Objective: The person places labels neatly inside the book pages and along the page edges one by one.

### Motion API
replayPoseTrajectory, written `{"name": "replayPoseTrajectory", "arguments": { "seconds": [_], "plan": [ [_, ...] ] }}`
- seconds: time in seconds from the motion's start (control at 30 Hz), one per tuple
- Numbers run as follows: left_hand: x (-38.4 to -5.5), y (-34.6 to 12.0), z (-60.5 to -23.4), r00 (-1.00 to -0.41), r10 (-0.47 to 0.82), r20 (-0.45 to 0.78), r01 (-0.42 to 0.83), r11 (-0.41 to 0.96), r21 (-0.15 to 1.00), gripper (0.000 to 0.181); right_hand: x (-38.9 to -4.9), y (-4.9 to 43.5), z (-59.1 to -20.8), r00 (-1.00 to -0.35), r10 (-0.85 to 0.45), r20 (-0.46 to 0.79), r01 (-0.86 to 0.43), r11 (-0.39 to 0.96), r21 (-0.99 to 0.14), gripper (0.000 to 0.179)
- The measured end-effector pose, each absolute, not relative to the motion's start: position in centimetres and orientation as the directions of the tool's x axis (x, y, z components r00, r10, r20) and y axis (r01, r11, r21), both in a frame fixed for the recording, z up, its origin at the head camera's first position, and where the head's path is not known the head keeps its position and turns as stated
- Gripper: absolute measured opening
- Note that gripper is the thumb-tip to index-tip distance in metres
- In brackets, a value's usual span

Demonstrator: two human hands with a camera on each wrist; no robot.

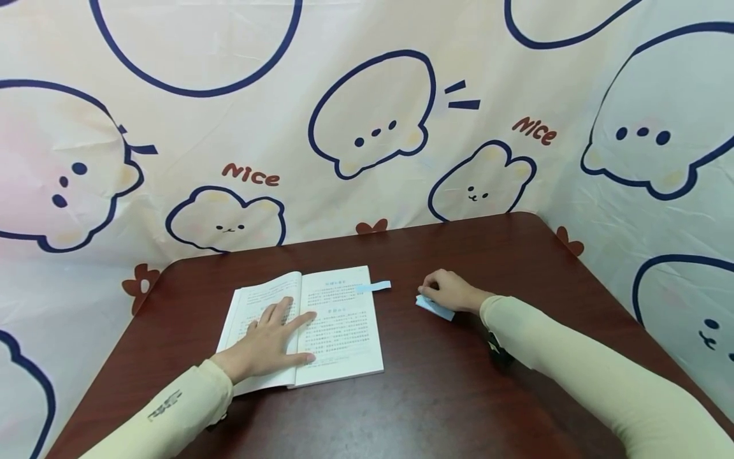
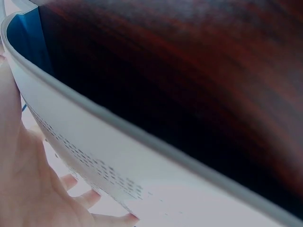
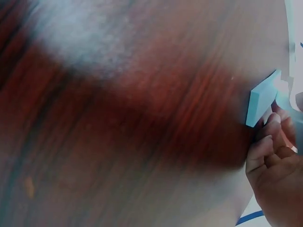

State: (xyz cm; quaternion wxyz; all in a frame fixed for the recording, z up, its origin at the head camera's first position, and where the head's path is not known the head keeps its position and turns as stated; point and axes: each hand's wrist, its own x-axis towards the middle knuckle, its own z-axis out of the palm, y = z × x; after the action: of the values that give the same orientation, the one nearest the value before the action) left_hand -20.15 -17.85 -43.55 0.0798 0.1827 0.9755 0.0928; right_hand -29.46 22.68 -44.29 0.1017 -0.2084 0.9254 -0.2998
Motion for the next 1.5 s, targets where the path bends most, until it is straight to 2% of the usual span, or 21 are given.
{"name": "replayPoseTrajectory", "arguments": {
  "seconds": [0.17, 0.33, 0.63, 1.2, 1.5],
  "plan": [
    [-20.0, -17.9, -43.6, -0.921, 0.37, -0.123, 0.339, 0.916, 0.214, 0.086, -29.4, 22.6, -44.3, -0.89, -0.451, -0.061, -0.318, 0.713, -0.625, 0.022],
    [-20.1, -17.9, -43.5, -0.922, 0.367, -0.121, 0.337, 0.917, 0.213, 0.086, -29.5, 22.5, -43.9, -0.884, -0.465, -0.045, -0.308, 0.651, -0.694, 0.017],
    [-20.1, -17.9, -43.4, -0.923, 0.362, -0.129, 0.329, 0.918, 0.223, 0.086, -29.9, 22.4, -43.1, -0.878, -0.456, -0.147, -0.226, 0.664, -0.713, 0.018],
    [-20.1, -17.9, -43.4, -0.922, 0.368, -0.12, 0.334, 0.912, 0.238, 0.085, -29.7, 22.8, -43.1, -0.826, -0.556, -0.096, -0.35, 0.639, -0.685, 0.021],
    [-20.1, -18.0, -43.5, -0.923, 0.362, -0.131, 0.325, 0.915, 0.239, 0.086, -29.6, 23.1, -43.5, -0.888, -0.457, -0.057, -0.288, 0.646, -0.707, 0.018]
  ]
}}
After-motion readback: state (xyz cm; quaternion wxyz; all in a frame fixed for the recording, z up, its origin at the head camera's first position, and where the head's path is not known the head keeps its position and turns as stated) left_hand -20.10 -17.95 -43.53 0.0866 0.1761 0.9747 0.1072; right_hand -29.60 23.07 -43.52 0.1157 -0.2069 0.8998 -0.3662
